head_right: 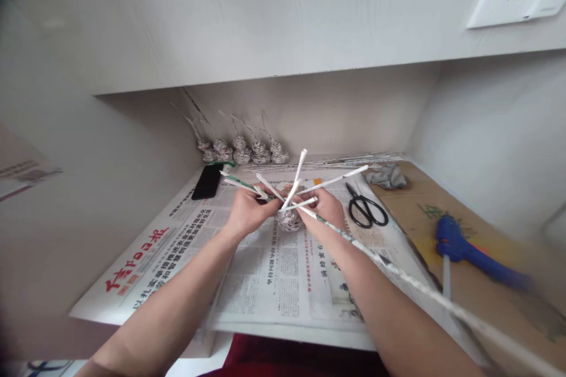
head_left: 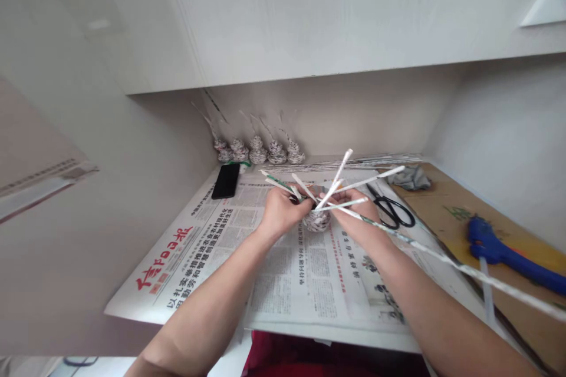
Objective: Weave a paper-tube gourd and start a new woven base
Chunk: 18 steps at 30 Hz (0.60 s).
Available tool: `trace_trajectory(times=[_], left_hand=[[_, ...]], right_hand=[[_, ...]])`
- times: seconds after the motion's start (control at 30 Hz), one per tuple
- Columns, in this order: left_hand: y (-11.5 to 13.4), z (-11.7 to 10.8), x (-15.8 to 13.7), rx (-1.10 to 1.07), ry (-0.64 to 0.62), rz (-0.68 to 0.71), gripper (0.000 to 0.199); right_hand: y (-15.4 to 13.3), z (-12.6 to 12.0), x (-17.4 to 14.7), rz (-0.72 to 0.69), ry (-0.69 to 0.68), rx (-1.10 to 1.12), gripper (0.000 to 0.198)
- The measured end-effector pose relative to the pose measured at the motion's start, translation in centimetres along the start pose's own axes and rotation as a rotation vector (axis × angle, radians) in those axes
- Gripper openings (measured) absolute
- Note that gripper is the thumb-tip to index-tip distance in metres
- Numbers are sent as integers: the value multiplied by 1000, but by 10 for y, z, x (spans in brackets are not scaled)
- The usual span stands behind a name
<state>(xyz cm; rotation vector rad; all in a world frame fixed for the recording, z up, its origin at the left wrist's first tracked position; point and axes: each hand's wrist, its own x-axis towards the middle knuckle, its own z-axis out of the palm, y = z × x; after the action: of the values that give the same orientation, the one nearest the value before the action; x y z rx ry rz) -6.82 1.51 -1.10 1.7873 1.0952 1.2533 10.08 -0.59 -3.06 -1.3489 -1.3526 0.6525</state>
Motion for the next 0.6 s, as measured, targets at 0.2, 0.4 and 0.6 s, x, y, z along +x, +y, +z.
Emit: trace_trajectory(times=[0.2,0.4,0.6], left_hand=[[3,-1,2,39,48,-76,18],[9,-1,0,11,16,-60,20],[5,-2,0,-4,6,-70,19]], right_hand=[[-15,2,-9,-101,-16,-25,18],[-13,-2,-9,-191,-98,-34,18],[-23,-7,-10,-168,-134,-89,16]])
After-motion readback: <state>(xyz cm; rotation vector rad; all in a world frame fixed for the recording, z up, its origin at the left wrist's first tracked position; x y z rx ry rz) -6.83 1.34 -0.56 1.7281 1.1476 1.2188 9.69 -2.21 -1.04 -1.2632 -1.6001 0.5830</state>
